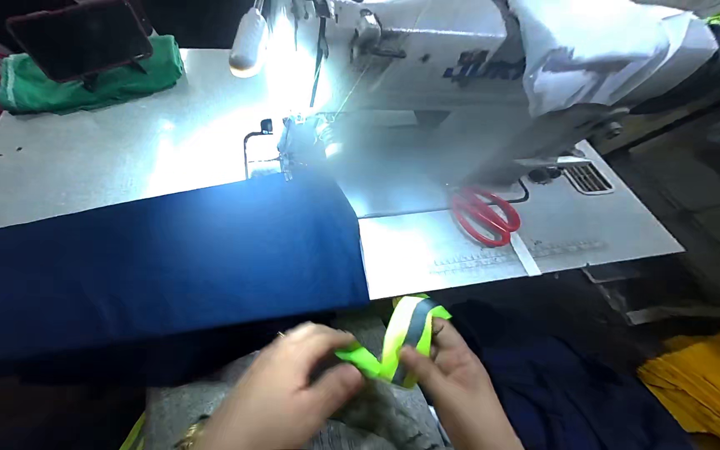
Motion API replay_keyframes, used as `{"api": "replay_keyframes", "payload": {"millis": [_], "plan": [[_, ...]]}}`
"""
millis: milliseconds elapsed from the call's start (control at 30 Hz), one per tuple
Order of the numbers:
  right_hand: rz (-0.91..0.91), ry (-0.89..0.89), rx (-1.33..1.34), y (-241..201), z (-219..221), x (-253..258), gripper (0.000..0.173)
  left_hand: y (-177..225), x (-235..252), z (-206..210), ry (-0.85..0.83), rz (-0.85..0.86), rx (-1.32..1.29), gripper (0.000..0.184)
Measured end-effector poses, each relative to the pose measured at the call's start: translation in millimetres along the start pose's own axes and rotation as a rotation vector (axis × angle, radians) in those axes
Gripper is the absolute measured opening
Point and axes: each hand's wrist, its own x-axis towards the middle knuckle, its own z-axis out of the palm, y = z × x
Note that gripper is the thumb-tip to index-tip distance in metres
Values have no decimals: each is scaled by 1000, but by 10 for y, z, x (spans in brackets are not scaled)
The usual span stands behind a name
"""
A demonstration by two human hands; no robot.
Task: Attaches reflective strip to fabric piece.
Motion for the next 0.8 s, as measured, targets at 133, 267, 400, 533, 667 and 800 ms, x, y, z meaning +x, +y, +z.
{"api": "replay_keyframes", "payload": {"millis": [133, 267, 400, 533, 667, 800], "plan": [[-250, -520, -480, -307, 299, -137, 24, 301, 187, 76, -5, -71, -860, 28], [-192, -668, -572, -162, 375, -31, 24, 525, 325, -592, 488, -69, -784, 16], [11, -739, -349, 58, 462, 34, 28, 559, 509, -1019, 574, -169, -718, 17], [55, -518, 6, 76, 861, 194, 27, 446, 728, -870, 488, -257, -829, 28], [-52, -489, -249, 114, 818, 224, 19, 298, 914, -909, 533, -246, -517, 23], [67, -498, -283, 299, 589, 185, 22, 74, 1129, -1241, 517, -111, 376, 15]]}}
